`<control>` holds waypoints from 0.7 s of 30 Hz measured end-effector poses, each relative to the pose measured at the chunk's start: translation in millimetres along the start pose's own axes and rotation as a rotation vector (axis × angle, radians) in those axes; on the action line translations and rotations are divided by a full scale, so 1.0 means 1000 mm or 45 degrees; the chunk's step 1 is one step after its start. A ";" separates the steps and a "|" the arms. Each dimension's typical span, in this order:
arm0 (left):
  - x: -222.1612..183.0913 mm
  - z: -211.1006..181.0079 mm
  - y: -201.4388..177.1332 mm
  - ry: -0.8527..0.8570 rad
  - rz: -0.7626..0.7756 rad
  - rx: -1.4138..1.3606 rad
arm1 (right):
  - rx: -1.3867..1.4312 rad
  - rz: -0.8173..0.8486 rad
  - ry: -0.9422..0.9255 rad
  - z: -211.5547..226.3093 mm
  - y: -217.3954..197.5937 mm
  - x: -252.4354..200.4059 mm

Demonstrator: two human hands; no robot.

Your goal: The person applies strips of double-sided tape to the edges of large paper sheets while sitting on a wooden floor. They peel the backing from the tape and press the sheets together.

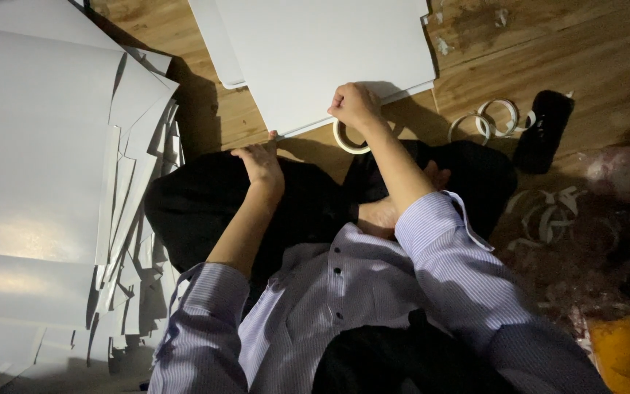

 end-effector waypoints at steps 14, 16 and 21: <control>-0.033 -0.063 -0.041 0.244 -0.453 -0.330 | -0.096 -0.017 -0.008 0.005 -0.003 -0.003; -0.012 -0.058 -0.018 0.166 -0.357 -0.309 | -0.061 -0.026 -0.030 0.007 -0.010 -0.005; 0.002 -0.036 0.020 0.017 -0.125 -0.508 | -0.033 -0.020 -0.059 0.007 -0.005 -0.005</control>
Point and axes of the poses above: each hand's wrist, its own x-axis towards the middle knuckle, its own y-axis out of the palm, z = x × y, the point moved 5 cm from there along x, towards the middle knuckle, and after that the axes turned 11 degrees about -x, right-handed, at the moved point
